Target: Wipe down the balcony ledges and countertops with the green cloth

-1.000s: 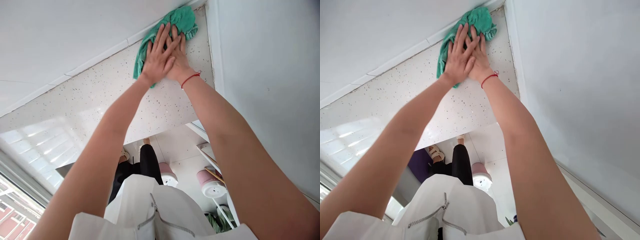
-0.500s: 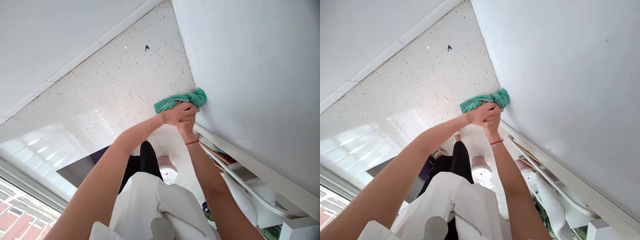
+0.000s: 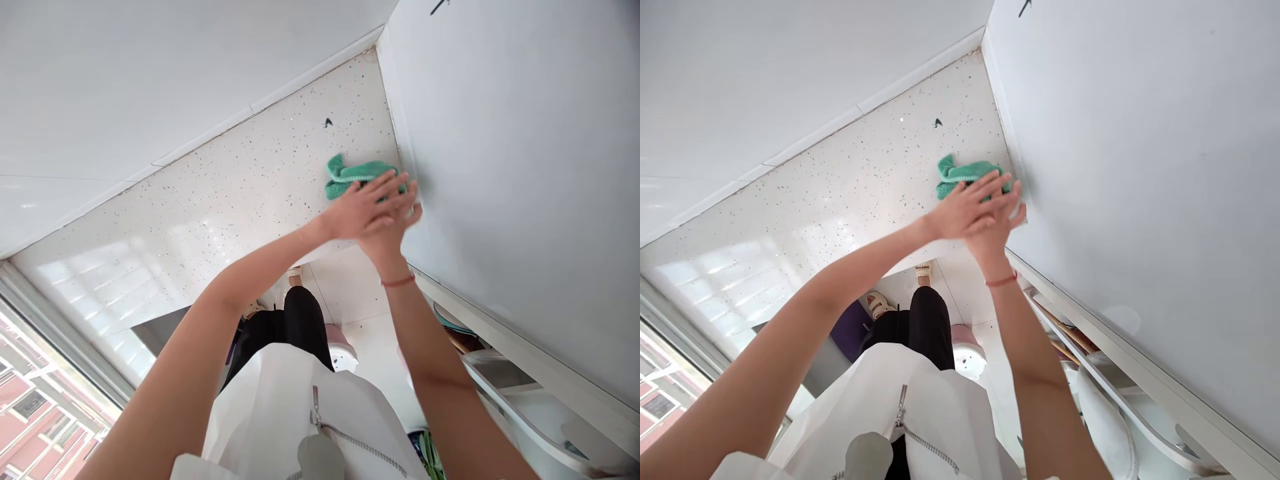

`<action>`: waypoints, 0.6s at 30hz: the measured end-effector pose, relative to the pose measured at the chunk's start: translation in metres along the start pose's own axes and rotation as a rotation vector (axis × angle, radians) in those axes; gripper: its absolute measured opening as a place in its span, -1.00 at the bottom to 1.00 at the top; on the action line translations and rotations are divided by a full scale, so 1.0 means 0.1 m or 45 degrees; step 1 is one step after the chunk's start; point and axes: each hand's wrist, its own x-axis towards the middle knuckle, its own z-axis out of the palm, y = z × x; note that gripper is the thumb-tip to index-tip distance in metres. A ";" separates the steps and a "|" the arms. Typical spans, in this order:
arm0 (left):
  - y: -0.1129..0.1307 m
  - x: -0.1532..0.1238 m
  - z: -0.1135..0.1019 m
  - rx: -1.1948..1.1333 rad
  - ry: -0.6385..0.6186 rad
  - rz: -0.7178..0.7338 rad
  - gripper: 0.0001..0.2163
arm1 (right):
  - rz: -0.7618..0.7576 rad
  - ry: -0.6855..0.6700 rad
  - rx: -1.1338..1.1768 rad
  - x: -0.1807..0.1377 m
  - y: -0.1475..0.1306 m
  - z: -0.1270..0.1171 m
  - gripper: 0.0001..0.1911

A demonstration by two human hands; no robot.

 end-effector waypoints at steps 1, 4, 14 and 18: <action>-0.22 0.06 -0.01 0.106 -0.039 -0.040 -0.38 | -0.005 -0.040 -0.022 0.21 -0.02 0.03 -0.28; -0.80 0.30 -0.06 0.294 -0.013 -0.176 -0.34 | -0.142 -0.174 -0.061 0.82 -0.03 0.03 -0.25; -1.59 -1.00 -0.14 0.260 0.305 -0.418 -0.37 | 0.000 -0.095 0.044 0.84 -1.78 0.37 -0.34; -1.32 -3.12 0.37 0.012 0.524 -0.856 -0.22 | -0.618 -0.397 0.268 -0.26 -3.17 0.84 -0.33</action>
